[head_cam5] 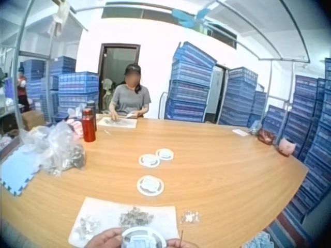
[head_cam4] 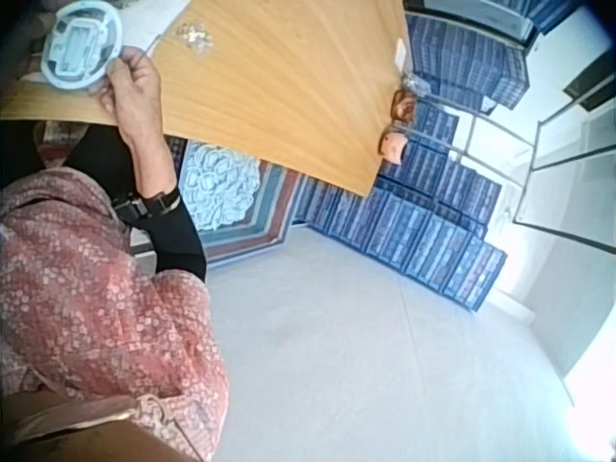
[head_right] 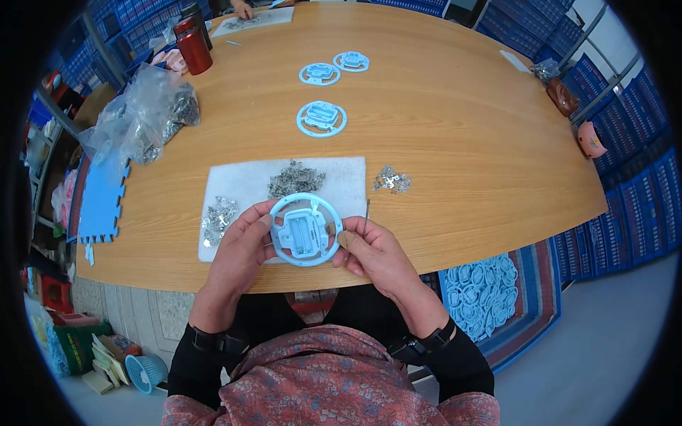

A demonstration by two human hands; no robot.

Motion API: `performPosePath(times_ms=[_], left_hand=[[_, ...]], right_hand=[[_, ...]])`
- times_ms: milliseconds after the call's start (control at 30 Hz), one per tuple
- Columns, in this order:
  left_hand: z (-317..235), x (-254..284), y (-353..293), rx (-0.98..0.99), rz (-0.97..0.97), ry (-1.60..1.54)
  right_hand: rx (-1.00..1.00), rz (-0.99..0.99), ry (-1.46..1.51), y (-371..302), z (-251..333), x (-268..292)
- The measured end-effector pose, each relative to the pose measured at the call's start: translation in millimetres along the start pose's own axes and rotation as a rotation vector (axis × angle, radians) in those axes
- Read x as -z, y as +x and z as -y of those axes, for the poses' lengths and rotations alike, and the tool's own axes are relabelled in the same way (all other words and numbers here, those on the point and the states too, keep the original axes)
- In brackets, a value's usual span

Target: The person sits at a table and assembles small metal components into light blue plastic frames using a pointed tool. They pick up individual metal pieces from a pile on a white mat and carefully insert them into slots within the plastic frame, repeating the process for multiple units.

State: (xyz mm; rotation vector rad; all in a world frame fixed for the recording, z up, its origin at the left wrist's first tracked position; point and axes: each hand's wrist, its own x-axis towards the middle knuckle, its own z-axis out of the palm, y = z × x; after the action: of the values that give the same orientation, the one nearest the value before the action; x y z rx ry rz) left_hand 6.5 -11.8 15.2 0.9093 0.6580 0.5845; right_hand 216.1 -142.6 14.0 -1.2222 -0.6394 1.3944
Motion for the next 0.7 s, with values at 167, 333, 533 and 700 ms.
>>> performPosePath(times_ms=[167, 333, 533, 700], left_hand=[[1.1, -1.4, -0.8, -0.004, -0.002, 0.01], [1.3, -1.3, 0.8, 0.035, -0.015, 0.096], [1.1, -3.1, -0.3, 0.014, -0.021, 0.016], [4.6, 5.3, -5.2, 0.027, 0.015, 0.094]], right_hand=[[-0.006, 0.022, 0.009, 2.7, -4.7, 2.5], [-0.007, 0.019, -0.027, 3.9, -7.2, 3.9], [0.005, -0.007, -0.014, 4.6, -5.9, 1.9], [-0.036, 0.0, -0.046, 1.1, -1.8, -0.4]])
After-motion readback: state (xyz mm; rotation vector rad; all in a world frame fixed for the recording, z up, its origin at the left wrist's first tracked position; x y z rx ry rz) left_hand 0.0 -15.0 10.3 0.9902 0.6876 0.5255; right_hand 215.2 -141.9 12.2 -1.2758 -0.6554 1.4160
